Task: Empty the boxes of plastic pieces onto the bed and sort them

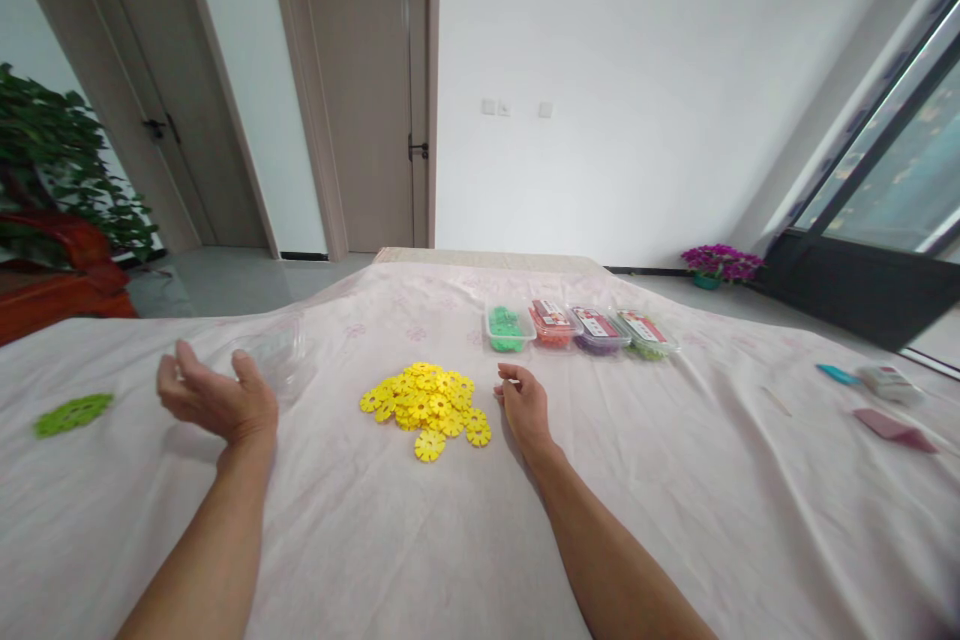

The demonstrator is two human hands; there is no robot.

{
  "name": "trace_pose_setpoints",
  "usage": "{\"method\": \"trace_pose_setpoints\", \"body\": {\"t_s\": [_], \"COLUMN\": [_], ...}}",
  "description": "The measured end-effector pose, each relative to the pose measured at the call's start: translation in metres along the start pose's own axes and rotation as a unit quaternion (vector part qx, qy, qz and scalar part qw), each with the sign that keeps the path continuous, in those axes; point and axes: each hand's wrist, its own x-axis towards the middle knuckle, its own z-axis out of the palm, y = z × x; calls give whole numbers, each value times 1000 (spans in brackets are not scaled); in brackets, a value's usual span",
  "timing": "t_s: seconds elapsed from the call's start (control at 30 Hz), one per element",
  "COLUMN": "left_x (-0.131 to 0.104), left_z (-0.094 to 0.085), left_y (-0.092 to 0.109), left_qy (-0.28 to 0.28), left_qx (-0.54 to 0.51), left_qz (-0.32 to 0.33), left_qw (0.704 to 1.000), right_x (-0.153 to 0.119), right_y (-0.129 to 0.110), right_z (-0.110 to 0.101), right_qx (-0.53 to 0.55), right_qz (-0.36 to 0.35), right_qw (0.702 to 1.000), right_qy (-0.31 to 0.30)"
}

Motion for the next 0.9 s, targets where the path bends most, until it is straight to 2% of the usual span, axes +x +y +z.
{"method": "trace_pose_setpoints", "body": {"t_s": [0.1, 0.17, 0.3, 0.4, 0.5, 0.63, 0.73, 0.83, 0.9], "left_x": [-10, -20, -44, -54, -53, -47, -47, -49, -50], "left_z": [2, 8, 23, 33, 40, 46, 50, 53, 54], "left_y": [21, 33, 44, 36, 19, -1, -7, -9, -9], "left_qy": [-44, -115, -288, -372, -404, -403, -408, -428, -439], "left_qx": [-33, -63, -118, -107, -51, 15, 49, 57, 63], "left_qz": [156, 220, 264, 253, 233, 215, 198, 209, 219], "left_qw": [986, 967, 913, 886, 883, 890, 890, 877, 869], "right_x": [1, 3, 5, 7, 8, 14, 23, 40, 54], "right_y": [2, 6, 14, 15, 13, 10, 8, 2, -3], "right_z": [0, 0, -1, -2, -3, -6, -8, -10, -10], "right_qx": [2, 4, 6, -16, -43, -68, -102, -74, -3], "right_qz": [1, -1, -16, -41, -75, -95, -100, -68, -22], "right_qw": [1000, 1000, 1000, 998, 995, 990, 984, 986, 993], "right_qy": [5, 10, 22, 37, 54, 75, 105, 133, 118]}}
